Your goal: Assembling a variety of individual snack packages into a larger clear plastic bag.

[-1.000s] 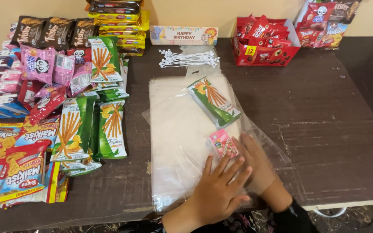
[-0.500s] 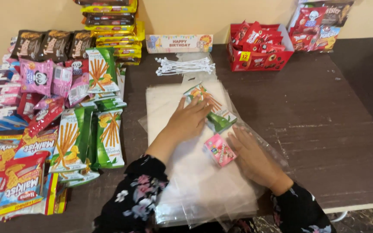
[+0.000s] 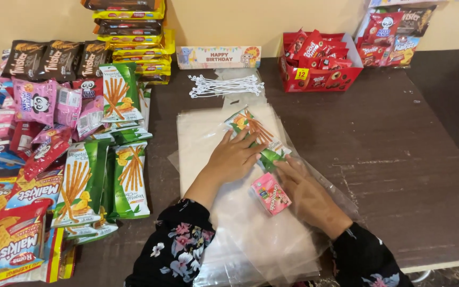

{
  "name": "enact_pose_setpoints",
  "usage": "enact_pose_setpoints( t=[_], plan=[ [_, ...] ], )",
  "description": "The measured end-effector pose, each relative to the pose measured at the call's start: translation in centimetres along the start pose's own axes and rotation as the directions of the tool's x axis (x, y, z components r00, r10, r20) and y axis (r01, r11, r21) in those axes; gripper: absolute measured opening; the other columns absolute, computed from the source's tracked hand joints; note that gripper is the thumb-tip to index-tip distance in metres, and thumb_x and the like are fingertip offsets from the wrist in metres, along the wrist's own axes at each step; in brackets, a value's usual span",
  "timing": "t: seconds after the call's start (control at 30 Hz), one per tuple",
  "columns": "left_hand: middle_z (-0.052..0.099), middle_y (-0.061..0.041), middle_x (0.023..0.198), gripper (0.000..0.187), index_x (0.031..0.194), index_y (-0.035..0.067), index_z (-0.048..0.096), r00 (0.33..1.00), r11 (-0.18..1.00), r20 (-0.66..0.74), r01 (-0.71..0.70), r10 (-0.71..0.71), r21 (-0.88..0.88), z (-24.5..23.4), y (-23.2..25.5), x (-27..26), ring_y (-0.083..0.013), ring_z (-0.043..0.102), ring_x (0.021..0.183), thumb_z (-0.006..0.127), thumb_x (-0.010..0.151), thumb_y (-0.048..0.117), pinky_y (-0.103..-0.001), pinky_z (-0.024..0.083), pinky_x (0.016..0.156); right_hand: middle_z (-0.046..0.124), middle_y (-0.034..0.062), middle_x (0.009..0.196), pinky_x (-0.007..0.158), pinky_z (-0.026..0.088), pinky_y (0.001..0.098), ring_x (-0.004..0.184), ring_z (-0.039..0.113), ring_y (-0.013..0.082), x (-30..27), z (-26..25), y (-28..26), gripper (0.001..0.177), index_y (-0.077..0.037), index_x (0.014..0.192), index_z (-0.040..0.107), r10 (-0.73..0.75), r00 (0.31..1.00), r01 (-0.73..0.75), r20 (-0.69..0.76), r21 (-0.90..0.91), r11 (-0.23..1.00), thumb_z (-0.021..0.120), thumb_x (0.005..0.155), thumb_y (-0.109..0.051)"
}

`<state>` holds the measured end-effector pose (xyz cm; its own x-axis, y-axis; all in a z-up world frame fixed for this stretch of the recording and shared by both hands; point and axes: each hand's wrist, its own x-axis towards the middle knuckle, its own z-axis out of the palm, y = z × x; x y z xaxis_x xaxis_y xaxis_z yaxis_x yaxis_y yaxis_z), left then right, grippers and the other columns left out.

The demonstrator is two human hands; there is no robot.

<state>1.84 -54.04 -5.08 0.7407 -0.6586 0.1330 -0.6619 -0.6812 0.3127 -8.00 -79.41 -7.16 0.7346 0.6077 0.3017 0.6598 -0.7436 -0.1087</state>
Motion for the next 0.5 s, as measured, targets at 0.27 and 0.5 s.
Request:
enact_pose_setpoints(
  t=[0.27,0.5],
  plan=[
    [0.046,-0.003,0.161,0.048,0.146,0.035,0.058,0.999,0.999,0.001,0.045,-0.045,-0.002,0.4,0.0,0.3,-0.0286,0.027,0.156,0.032,0.108,0.047,-0.057,0.016,0.125,0.047,0.0018,0.159,0.118,0.037,0.0485,0.149,0.039,0.0358,0.1,-0.1,-1.4,0.036,-0.003,0.128,0.066,0.130,0.991,-0.130,-0.028,-0.027,0.991,0.055,0.097,-0.017],
    [0.042,-0.006,0.164,0.048,0.150,0.034,0.052,1.000,0.999,-0.025,-0.008,0.009,0.033,0.4,-0.2,-0.4,-0.0312,0.025,0.157,0.039,0.107,0.049,-0.059,0.016,0.125,0.043,-0.0027,0.161,0.118,0.036,0.0449,0.154,0.031,0.0317,0.0,-1.0,-1.8,0.046,-0.010,0.143,0.055,0.226,0.971,-0.230,0.083,0.031,0.973,0.052,0.099,-0.022]
  ],
)
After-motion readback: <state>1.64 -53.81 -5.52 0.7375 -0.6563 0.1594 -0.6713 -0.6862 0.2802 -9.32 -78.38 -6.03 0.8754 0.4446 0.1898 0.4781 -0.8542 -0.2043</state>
